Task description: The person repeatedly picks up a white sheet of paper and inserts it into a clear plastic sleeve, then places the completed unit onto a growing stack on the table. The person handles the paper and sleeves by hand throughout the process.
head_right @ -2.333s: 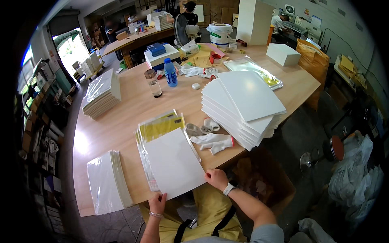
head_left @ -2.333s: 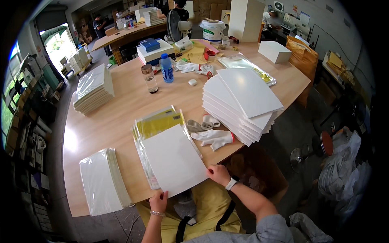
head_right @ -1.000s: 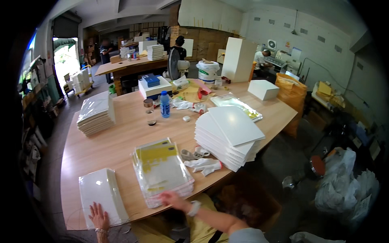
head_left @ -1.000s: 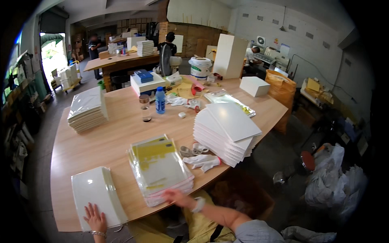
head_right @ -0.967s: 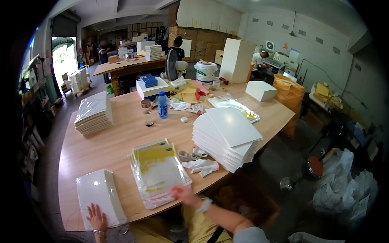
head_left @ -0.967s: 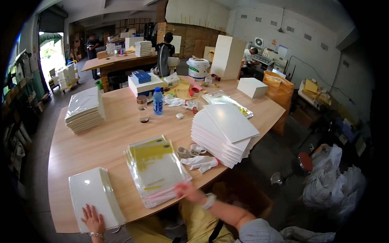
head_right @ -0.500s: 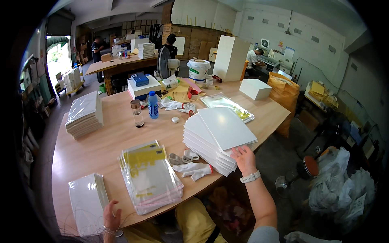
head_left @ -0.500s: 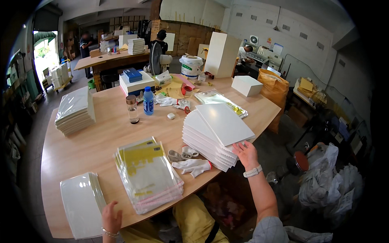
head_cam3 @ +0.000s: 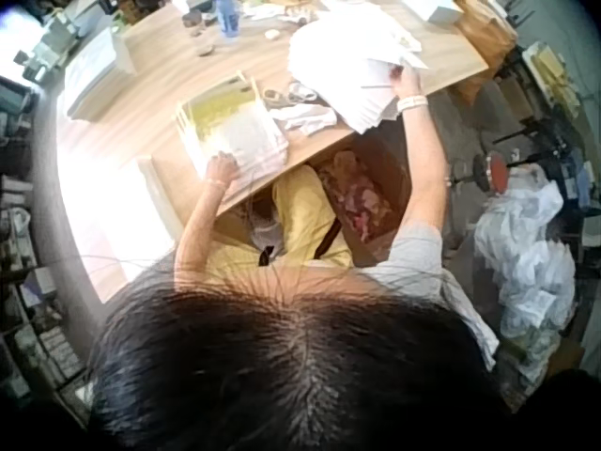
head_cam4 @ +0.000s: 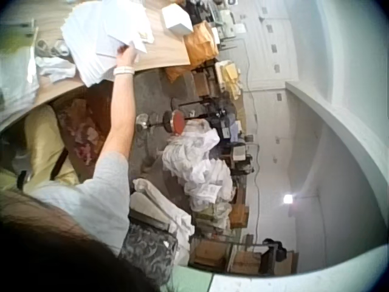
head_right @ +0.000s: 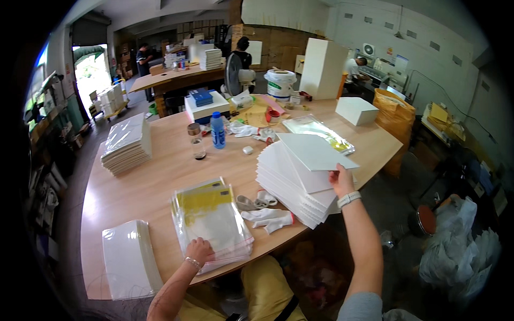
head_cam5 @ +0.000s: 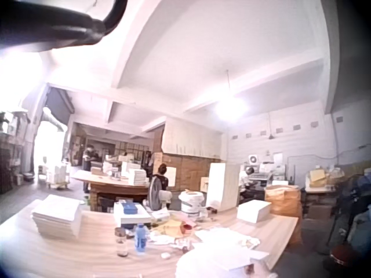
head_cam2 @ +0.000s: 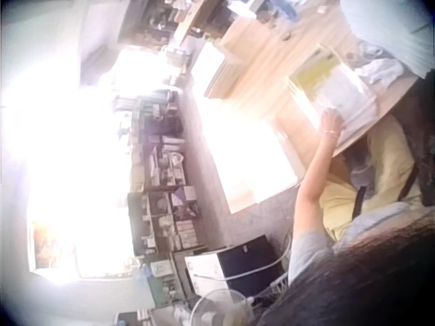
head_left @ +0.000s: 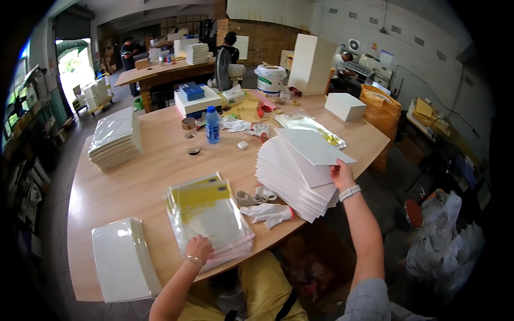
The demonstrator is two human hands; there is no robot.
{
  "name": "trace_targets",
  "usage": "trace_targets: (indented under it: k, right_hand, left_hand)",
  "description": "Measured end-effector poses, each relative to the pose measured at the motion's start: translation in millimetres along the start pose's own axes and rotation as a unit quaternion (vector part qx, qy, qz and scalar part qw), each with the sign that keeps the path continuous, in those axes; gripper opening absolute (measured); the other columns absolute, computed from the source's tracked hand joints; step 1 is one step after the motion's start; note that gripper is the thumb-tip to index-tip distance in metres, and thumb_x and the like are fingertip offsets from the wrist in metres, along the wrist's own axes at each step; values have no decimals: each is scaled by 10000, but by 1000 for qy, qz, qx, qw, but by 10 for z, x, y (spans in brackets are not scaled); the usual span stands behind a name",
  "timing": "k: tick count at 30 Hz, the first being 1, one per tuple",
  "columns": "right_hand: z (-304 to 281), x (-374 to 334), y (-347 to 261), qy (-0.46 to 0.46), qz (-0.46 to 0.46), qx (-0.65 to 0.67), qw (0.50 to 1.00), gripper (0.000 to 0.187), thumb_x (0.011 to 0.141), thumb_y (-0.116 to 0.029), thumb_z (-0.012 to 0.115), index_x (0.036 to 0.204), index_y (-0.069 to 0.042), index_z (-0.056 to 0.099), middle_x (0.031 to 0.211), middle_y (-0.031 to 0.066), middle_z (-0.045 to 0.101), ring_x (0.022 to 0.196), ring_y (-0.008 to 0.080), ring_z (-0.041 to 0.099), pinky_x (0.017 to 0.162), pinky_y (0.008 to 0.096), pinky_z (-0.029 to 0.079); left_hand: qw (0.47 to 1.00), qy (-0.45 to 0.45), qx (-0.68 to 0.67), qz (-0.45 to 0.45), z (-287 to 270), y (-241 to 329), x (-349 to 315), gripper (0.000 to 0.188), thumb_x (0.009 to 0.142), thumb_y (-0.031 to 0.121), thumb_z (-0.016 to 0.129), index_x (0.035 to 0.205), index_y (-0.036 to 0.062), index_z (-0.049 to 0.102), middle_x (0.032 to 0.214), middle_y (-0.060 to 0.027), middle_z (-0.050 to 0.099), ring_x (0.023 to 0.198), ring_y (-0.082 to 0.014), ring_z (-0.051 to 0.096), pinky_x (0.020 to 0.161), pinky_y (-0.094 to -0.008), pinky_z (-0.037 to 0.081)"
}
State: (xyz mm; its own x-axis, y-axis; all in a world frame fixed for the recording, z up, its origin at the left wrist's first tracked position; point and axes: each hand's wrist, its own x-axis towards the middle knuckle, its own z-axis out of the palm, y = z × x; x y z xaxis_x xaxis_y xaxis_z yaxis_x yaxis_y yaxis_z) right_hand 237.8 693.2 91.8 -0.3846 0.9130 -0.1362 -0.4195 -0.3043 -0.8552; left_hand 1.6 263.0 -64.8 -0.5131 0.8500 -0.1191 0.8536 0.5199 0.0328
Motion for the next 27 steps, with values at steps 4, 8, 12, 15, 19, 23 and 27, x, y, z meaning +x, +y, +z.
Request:
trace_targets:
  k: [4,8,12,15,19,23,27]
  right_hand:
    - [109,-378,39,-26,-130,-113,985,69,819,-119,456,861,-73,485,642,-4,467,466,76,421,382,202,355]
    - [-72,-1355,175,-99,-146,-210,962,143,852,-167,448,883,-33,485,661,11,506,470,73,437,396,198,351]
    - [-353,-2260,430,-211,5,-130,969,309,804,-81,449,1093,29,442,1002,82,538,896,159,529,771,284,435]
    - [-636,-2696,736,-260,165,-131,942,307,789,-83,483,1067,48,481,975,96,570,862,172,553,775,287,435]
    - [-627,-3059,1021,-215,284,-78,931,334,783,-98,483,1083,51,475,1002,115,567,888,218,565,809,323,441]
    - [-550,-3241,1226,-93,288,-52,952,187,803,-84,474,984,-51,509,796,11,558,616,72,514,529,197,406]
    - [-930,-3219,1512,-90,377,130,913,33,815,-68,485,806,-73,516,653,-8,481,558,63,462,494,205,397]
  left_hand:
    - [1000,-3,11,-19,-99,-99,3,327,732,251,570,988,51,533,1020,-137,493,937,-267,504,773,-364,419]
    - [999,13,18,29,-45,-82,-137,253,740,242,554,912,56,567,941,-115,536,933,-251,517,778,-373,418]
    - [999,25,30,11,-34,-18,-142,195,761,202,509,870,49,563,875,-116,566,869,-248,554,725,-376,449]
    - [999,29,19,-15,26,-105,-9,161,766,177,496,856,57,557,842,-110,576,838,-249,568,707,-381,461]
    - [996,56,-67,3,-149,-130,-97,140,760,170,506,847,73,556,857,-103,580,840,-256,567,719,-377,462]
    - [967,252,-18,37,131,-312,-319,224,738,215,549,917,81,556,900,-115,580,850,-251,565,720,-357,462]
    - [948,222,-148,-172,-301,-147,-517,357,736,280,586,1005,48,556,905,-133,594,785,-229,583,672,-318,472]
